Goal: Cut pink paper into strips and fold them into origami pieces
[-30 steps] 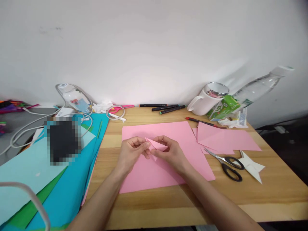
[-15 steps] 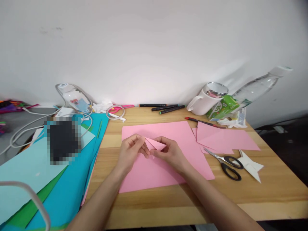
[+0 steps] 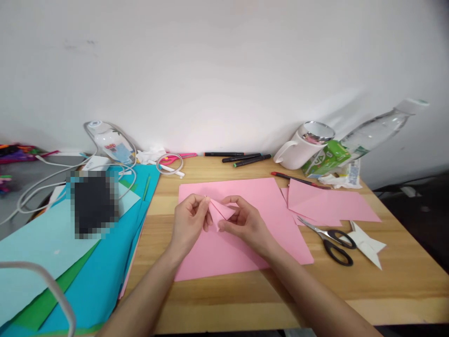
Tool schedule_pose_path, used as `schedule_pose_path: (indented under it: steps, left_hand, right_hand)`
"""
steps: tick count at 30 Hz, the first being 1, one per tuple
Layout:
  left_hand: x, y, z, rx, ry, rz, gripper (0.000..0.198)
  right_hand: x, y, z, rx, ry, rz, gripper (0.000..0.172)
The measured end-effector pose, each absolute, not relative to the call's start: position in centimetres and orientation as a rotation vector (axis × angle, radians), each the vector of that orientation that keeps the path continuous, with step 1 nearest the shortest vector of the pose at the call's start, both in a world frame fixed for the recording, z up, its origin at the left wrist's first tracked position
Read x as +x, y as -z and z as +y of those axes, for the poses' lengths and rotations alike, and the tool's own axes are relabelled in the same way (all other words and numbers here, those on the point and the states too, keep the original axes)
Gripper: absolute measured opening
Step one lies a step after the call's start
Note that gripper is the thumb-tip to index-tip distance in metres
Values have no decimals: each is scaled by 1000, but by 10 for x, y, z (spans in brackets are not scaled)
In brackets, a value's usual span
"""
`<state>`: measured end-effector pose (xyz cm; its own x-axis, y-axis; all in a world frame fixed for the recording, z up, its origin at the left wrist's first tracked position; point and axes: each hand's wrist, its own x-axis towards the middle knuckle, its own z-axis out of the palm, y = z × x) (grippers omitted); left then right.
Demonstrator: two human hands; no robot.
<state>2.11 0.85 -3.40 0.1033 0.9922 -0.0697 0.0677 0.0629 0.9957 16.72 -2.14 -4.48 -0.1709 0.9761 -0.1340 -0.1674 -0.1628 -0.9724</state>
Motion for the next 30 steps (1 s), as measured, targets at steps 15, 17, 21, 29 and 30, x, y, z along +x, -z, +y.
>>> schedule_pose_path:
  steps: [15,17,21,29,30]
  left_hand:
    - [19,34,10,1157,-1010,1041,17]
    - [20,33,8,1189,-993,1061,18]
    - [24,33,4,1249,-975,1080,19]
    - [28,29,2,1229,-1015,1107,18]
    - [28,31,2,1218,-1028,1115,18]
  right_hand:
    - [165,49,-20,-1161,-1431,-1107,25]
    - [163,49,-20,-1189,-1427,-1057,32]
    - [161,49,-21,-1314,-1407,-952,49]
    - [161,45,-23,-1233,-1495,-903,52]
    - [160,45,-23,-1249,-1469,-921,54]
